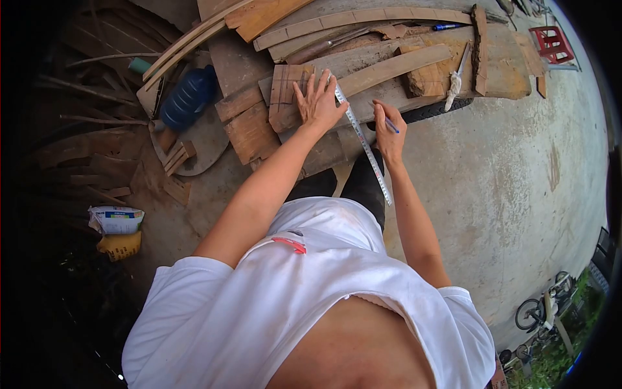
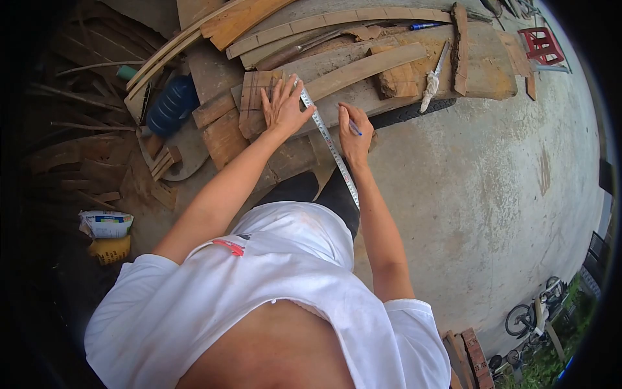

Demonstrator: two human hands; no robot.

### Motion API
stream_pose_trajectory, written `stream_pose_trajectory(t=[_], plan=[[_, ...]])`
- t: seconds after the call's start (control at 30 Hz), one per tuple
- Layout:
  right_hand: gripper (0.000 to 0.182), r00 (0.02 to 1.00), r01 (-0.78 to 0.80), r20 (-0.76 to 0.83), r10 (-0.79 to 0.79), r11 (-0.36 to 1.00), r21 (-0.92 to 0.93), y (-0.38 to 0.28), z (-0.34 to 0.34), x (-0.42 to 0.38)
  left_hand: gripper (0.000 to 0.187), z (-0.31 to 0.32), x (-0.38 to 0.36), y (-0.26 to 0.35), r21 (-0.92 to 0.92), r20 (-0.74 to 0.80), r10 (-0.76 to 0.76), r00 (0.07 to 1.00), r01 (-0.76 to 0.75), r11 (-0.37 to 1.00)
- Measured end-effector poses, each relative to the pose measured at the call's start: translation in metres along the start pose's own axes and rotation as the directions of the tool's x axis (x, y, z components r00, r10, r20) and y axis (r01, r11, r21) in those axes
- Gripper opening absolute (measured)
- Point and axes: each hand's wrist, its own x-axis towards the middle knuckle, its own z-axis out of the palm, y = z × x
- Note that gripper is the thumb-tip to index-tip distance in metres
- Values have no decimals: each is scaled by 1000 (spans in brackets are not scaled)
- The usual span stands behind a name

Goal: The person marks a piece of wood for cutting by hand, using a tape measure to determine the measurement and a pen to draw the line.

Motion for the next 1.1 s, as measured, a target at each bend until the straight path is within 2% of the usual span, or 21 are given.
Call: stream_pose_trajectory(t=[0.07, 0.17, 0.43, 0.9, 0.97, 1.1], plan=[[30, 999, -24, -40, 33, 977, 213, -9, 11, 11, 80, -1, -1, 3, 19, 10, -21, 1000, 21, 1000], [30, 999, -45, 28, 39, 971, 237, -17, 18, 20, 80, -3, -2, 9, 34, 15, -69, 998, 68, 997], [28, 998, -7, 56, -8, 967, 257, -19, 36, 23, 79, 0, -3, 16, 1, 16, -146, 989, 146, 989], [24, 990, 103, 75, -121, 973, 205, -24, 48, 37, 79, 6, -3, 9, 2, -8, -106, 994, 106, 994], [23, 980, 168, 79, -183, 972, 162, -18, 43, 30, 79, 6, -3, 10, -12, -14, -108, 994, 108, 994], [20, 988, 133, 55, -144, 977, 168, -21, 34, 18, 77, 5, -3, 11, -34, -25, -109, 994, 108, 994]])
